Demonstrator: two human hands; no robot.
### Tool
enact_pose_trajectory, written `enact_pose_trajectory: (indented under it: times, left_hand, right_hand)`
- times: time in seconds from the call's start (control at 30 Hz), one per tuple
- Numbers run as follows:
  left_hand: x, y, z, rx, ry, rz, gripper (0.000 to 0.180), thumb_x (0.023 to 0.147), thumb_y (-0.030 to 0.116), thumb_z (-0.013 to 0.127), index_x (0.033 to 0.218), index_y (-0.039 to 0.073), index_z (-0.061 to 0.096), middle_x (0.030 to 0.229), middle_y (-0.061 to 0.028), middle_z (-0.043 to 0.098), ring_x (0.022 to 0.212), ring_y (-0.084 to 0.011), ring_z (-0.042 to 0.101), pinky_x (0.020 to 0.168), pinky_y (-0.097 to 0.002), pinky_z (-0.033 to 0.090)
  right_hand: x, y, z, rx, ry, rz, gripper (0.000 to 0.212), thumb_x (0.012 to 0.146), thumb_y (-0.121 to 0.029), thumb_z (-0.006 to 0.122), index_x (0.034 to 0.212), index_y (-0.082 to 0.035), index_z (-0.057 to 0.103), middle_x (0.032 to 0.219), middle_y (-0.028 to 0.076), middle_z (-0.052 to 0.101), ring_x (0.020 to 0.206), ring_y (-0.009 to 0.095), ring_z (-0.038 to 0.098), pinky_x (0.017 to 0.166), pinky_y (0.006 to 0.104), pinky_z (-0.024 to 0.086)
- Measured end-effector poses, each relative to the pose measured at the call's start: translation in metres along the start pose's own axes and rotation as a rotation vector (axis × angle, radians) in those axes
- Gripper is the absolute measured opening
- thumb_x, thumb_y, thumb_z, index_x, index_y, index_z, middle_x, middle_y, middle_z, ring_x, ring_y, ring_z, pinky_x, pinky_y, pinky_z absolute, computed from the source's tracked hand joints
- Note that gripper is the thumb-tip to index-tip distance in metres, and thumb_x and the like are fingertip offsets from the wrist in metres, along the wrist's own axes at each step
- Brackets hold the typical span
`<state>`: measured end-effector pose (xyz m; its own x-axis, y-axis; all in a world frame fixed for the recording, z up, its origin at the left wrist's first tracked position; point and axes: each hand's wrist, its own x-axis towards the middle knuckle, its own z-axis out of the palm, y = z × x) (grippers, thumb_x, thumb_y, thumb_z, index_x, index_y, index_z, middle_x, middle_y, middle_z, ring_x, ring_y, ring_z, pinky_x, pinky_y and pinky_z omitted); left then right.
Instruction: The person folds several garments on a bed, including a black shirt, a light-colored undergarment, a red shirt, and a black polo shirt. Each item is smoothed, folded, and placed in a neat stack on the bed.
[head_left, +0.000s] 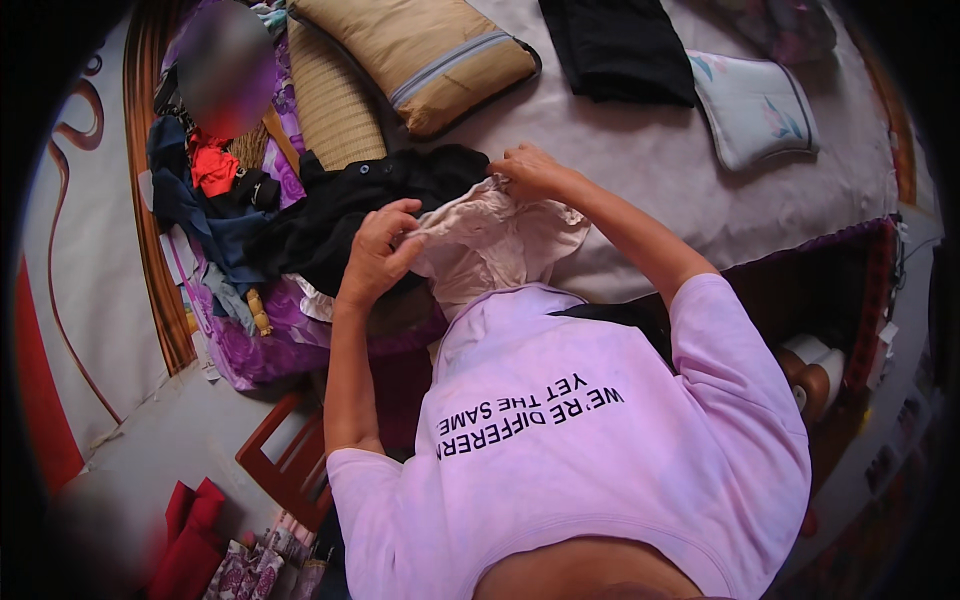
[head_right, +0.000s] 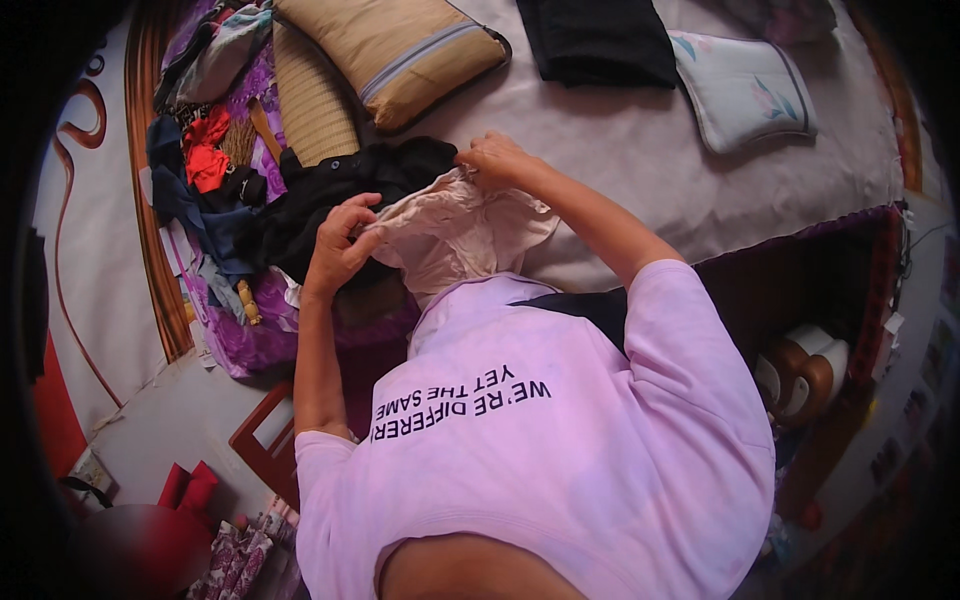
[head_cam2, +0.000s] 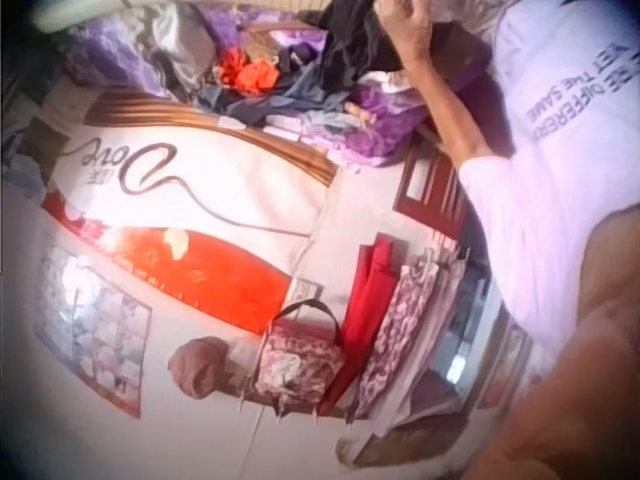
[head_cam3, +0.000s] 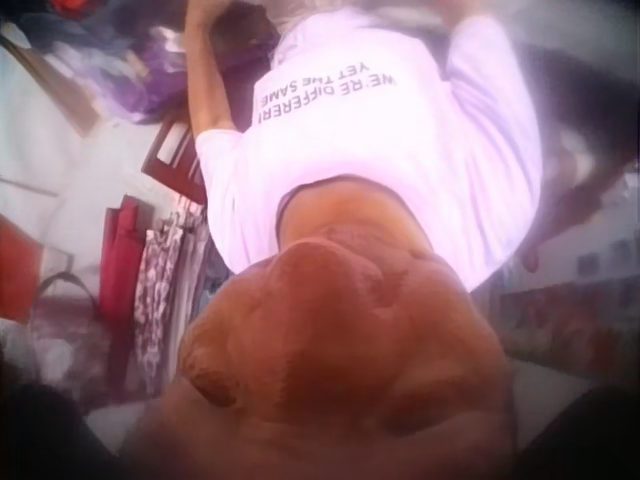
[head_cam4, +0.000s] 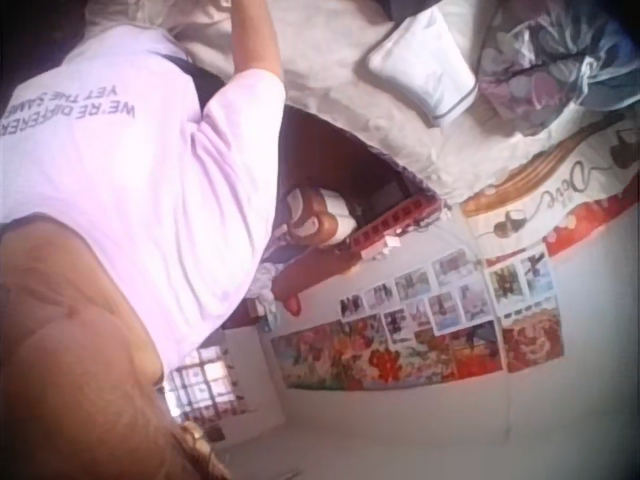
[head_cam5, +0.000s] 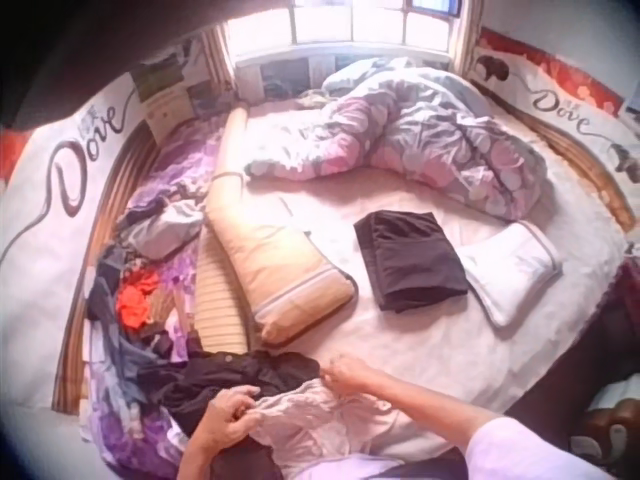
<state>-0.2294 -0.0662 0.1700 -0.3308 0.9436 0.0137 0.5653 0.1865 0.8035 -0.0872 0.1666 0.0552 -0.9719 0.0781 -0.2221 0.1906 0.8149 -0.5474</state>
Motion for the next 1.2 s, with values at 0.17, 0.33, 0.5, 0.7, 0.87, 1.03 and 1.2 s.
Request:
enact_pose_trajectory:
  times: [0.17, 0.33, 0.5, 0.7, 0.87, 1.03, 1.2]
  left_hand:
    - [-0.018, 0.034, -0.01, 0.024, -0.123, 0.096, 0.016, 0.065, 0.003, 0.063, 0.079, 0.002, 0.055, 0.098, -0.0102, 0.06, 0.072, -0.02, 0.052, 0.063, -0.0287, 0.044]
    - [-0.044, 0.034, -0.015, -0.037, -0.221, 0.145, 0.019, 0.064, 0.004, 0.065, 0.08, 0.003, 0.053, 0.094, -0.0075, 0.061, 0.07, -0.0199, 0.051, 0.062, -0.0287, 0.044]
    - [-0.055, 0.041, -0.018, -0.011, -0.195, 0.303, 0.014, 0.063, 0.007, 0.065, 0.072, 0.005, 0.054, 0.094, -0.0073, 0.059, 0.072, -0.0242, 0.052, 0.068, -0.0316, 0.043]
    - [-0.061, 0.035, -0.02, 0.219, -0.321, 0.232, 0.016, 0.066, 0.017, 0.063, 0.068, 0.005, 0.053, 0.078, -0.0081, 0.055, 0.07, -0.026, 0.052, 0.064, -0.0357, 0.043]
    - [-0.059, 0.049, -0.019, 0.27, -0.398, 0.097, 0.021, 0.069, 0.023, 0.062, 0.065, 0.004, 0.053, 0.066, -0.0099, 0.053, 0.063, -0.0276, 0.052, 0.057, -0.037, 0.042]
    - [-0.046, 0.073, -0.013, 0.301, -0.278, 0.009, 0.029, 0.071, 0.026, 0.061, 0.059, 0.001, 0.051, 0.057, -0.0129, 0.048, 0.056, -0.0296, 0.05, 0.052, -0.0371, 0.04]
    - [-0.026, 0.115, -0.014, 0.432, -0.19, 0.02, 0.029, 0.068, 0.02, 0.066, 0.059, 0.002, 0.046, 0.058, -0.0117, 0.045, 0.055, -0.0277, 0.047, 0.051, -0.0357, 0.038]
  right_hand:
    - [-0.023, -0.04, -0.011, -0.046, 0.006, 0.038, 0.018, 0.063, -0.015, 0.06, 0.08, -0.017, 0.064, 0.093, 0.009, 0.056, 0.092, 0.028, 0.049, 0.077, 0.036, 0.04]
    - [-0.053, -0.034, -0.004, -0.159, 0.044, 0.016, 0.015, 0.064, -0.016, 0.058, 0.079, -0.015, 0.064, 0.099, 0.009, 0.056, 0.096, 0.027, 0.049, 0.083, 0.0351, 0.04]
    - [-0.104, -0.024, -0.02, -0.286, 0.011, 0.085, 0.017, 0.065, -0.019, 0.058, 0.08, -0.012, 0.063, 0.111, 0.011, 0.054, 0.105, 0.027, 0.047, 0.087, 0.0357, 0.038]
    - [-0.149, -0.031, -0.044, -0.09, -0.048, 0.249, 0.019, 0.068, -0.022, 0.06, 0.083, -0.009, 0.061, 0.101, 0.013, 0.057, 0.096, 0.029, 0.052, 0.08, 0.0374, 0.041]
    - [-0.163, -0.029, -0.052, 0.379, -0.179, 0.287, 0.024, 0.075, -0.028, 0.061, 0.081, -0.005, 0.056, 0.071, 0.006, 0.054, 0.07, 0.019, 0.052, 0.063, 0.0327, 0.041]
    - [-0.172, -0.015, -0.084, 0.77, -0.225, 0.225, 0.031, 0.079, -0.035, 0.06, 0.072, -0.006, 0.05, 0.062, -0.004, 0.041, 0.06, 0.006, 0.04, 0.053, 0.0235, 0.035]
    - [-0.192, 0.009, -0.135, 0.969, -0.111, 0.139, 0.029, 0.079, -0.038, 0.061, 0.073, -0.011, 0.051, 0.062, -0.008, 0.039, 0.059, 0.003, 0.038, 0.05, 0.0184, 0.031]
